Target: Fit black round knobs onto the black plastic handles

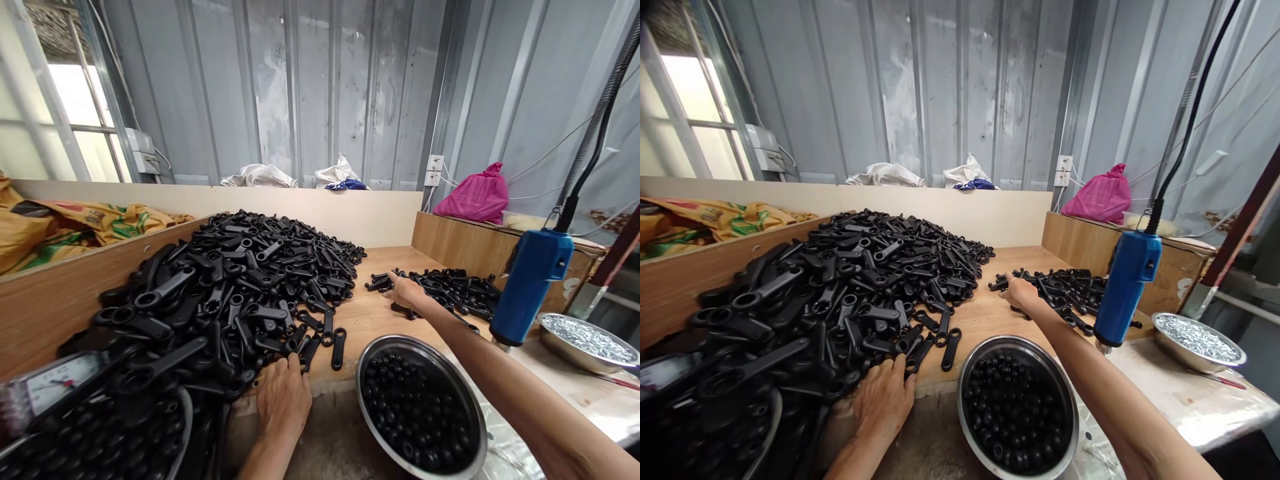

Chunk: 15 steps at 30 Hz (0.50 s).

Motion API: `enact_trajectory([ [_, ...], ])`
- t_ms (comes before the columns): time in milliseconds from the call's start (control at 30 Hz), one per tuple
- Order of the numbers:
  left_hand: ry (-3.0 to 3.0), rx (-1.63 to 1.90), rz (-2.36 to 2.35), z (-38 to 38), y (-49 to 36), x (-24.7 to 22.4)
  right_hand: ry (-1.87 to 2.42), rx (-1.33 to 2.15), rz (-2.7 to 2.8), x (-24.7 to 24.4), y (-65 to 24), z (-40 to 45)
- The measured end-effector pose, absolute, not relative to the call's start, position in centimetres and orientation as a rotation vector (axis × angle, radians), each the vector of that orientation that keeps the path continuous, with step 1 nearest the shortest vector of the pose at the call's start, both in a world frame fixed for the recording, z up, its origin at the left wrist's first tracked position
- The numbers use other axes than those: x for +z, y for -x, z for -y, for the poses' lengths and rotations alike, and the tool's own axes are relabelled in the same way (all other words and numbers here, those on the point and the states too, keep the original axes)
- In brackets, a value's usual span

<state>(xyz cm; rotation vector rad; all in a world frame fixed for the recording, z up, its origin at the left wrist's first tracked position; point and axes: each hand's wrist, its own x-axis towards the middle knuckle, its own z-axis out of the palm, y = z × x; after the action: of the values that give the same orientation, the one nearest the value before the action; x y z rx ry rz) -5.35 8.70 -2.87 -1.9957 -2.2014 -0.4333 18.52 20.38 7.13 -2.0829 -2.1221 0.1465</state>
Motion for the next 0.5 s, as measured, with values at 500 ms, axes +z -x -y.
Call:
enact_trajectory([
  [500, 1.895, -1.279, 2.511, -8.1, 5.9, -1.5, 1.596, 0.326, 2.807, 4.6, -16.6, -5.2],
])
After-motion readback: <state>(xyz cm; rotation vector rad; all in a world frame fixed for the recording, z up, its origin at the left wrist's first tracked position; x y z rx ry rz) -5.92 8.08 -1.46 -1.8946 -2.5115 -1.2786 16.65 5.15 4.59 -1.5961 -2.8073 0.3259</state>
